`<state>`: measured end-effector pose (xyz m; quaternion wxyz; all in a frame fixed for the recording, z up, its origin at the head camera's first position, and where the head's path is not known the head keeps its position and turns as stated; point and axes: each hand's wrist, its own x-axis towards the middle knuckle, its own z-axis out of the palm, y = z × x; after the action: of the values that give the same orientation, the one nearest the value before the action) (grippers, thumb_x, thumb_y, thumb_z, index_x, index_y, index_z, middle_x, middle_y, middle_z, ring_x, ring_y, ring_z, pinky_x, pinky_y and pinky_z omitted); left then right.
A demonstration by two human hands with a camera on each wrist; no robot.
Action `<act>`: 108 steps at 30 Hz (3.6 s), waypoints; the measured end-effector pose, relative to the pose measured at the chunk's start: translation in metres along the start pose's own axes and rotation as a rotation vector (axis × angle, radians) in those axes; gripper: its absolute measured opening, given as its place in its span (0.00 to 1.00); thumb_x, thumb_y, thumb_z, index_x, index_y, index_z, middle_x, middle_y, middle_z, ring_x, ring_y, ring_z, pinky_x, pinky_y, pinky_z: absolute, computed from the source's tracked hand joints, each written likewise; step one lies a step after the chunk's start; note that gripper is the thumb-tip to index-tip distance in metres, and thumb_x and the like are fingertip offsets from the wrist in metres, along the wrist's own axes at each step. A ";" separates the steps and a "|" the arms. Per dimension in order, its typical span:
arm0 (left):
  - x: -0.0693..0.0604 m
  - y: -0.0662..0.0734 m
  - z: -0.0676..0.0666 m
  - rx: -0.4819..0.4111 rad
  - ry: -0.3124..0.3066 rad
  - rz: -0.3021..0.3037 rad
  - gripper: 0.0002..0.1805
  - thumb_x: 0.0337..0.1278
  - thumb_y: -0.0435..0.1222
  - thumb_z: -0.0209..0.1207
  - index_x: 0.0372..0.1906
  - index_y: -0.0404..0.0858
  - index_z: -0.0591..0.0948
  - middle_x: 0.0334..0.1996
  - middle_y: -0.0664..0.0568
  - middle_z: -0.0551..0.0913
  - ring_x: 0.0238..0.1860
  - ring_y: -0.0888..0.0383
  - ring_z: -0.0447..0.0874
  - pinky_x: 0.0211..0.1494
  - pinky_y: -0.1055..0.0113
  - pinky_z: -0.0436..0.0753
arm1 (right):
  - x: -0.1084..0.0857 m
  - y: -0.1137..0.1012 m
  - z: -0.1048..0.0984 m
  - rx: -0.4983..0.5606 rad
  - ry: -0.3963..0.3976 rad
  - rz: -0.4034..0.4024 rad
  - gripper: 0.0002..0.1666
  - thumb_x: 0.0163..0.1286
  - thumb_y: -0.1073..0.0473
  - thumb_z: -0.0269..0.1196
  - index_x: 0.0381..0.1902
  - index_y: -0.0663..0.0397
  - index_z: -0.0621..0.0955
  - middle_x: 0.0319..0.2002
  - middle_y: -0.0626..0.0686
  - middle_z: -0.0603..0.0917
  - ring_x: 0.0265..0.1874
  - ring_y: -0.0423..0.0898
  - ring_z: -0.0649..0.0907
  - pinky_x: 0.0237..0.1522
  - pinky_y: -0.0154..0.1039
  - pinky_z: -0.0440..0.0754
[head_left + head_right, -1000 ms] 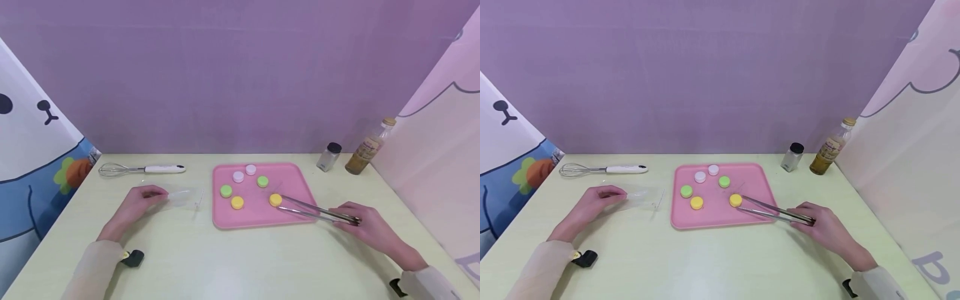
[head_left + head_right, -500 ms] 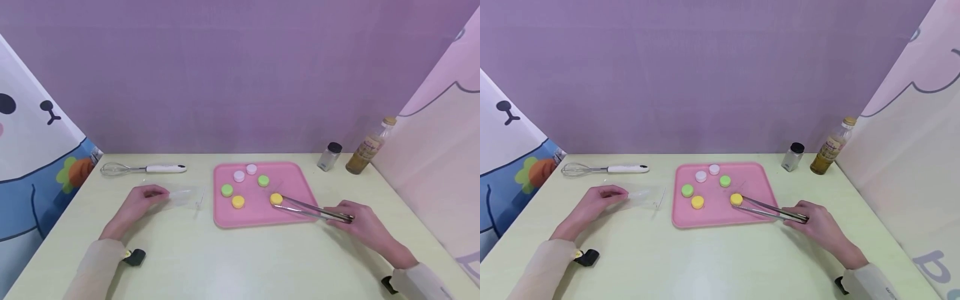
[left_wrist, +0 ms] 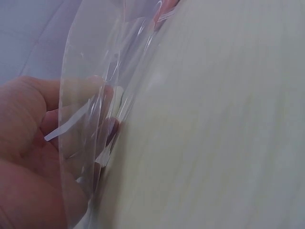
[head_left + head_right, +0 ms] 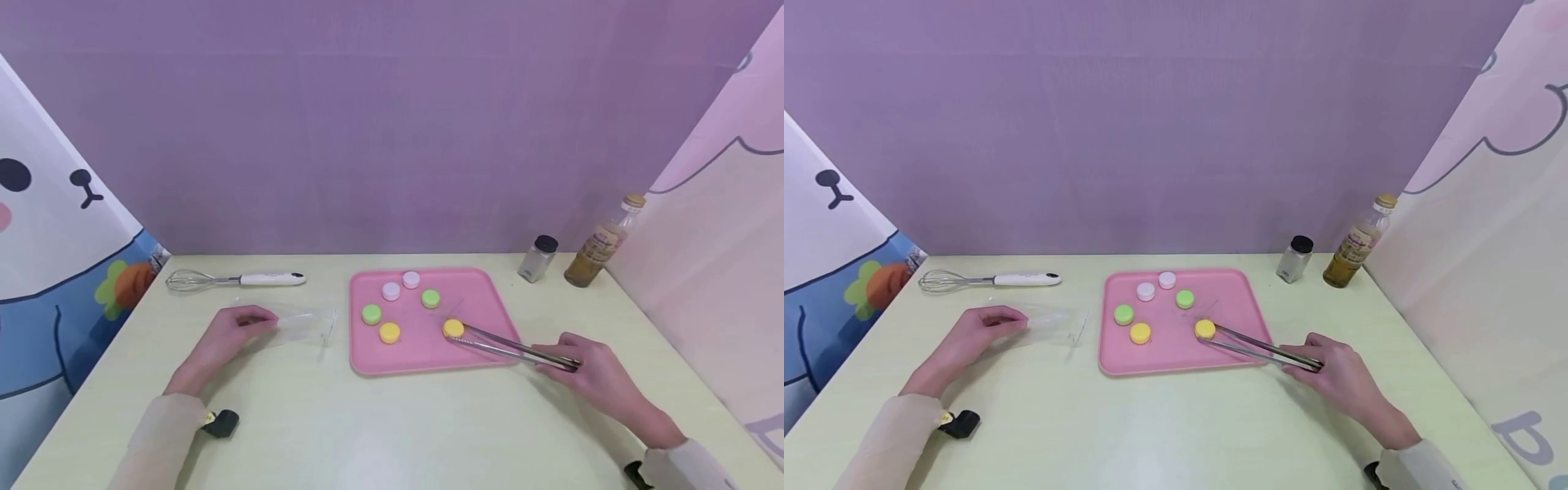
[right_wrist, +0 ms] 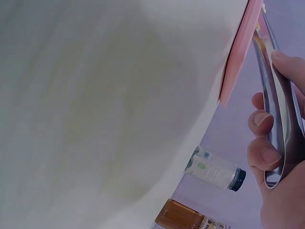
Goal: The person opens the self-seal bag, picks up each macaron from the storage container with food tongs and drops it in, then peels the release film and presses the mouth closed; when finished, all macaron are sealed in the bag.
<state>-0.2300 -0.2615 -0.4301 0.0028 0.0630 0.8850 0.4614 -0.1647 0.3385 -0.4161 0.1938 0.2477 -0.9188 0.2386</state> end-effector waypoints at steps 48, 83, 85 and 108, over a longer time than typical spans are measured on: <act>0.001 0.006 0.004 -0.106 0.015 0.010 0.16 0.64 0.44 0.68 0.49 0.38 0.88 0.48 0.51 0.87 0.57 0.52 0.80 0.63 0.54 0.71 | 0.096 -0.109 0.075 0.138 -0.189 -0.086 0.21 0.59 0.52 0.77 0.51 0.46 0.89 0.32 0.39 0.80 0.28 0.36 0.73 0.29 0.32 0.74; -0.002 0.016 0.007 -0.157 0.026 0.007 0.16 0.67 0.43 0.66 0.50 0.36 0.87 0.49 0.49 0.87 0.57 0.51 0.79 0.65 0.51 0.71 | 0.163 -0.172 0.154 0.115 -0.330 -0.150 0.15 0.68 0.49 0.70 0.53 0.35 0.89 0.30 0.37 0.74 0.26 0.37 0.71 0.28 0.32 0.72; -0.003 0.017 0.006 -0.151 0.030 0.005 0.16 0.67 0.43 0.65 0.50 0.36 0.87 0.49 0.49 0.87 0.54 0.52 0.79 0.61 0.57 0.75 | 0.165 -0.174 0.156 0.130 -0.333 -0.138 0.16 0.68 0.48 0.70 0.53 0.36 0.88 0.29 0.37 0.74 0.26 0.38 0.71 0.27 0.32 0.72; -0.002 0.014 0.006 -0.142 0.036 0.009 0.17 0.66 0.44 0.66 0.50 0.35 0.87 0.47 0.49 0.88 0.50 0.52 0.80 0.51 0.66 0.76 | 0.175 -0.182 0.167 0.144 -0.398 -0.097 0.19 0.65 0.48 0.73 0.54 0.40 0.88 0.31 0.38 0.76 0.28 0.39 0.73 0.28 0.32 0.74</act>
<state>-0.2257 -0.2485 -0.4222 -0.0107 0.0582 0.8495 0.5242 -0.2447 0.0466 -0.4061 0.0015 0.3471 -0.9065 0.2405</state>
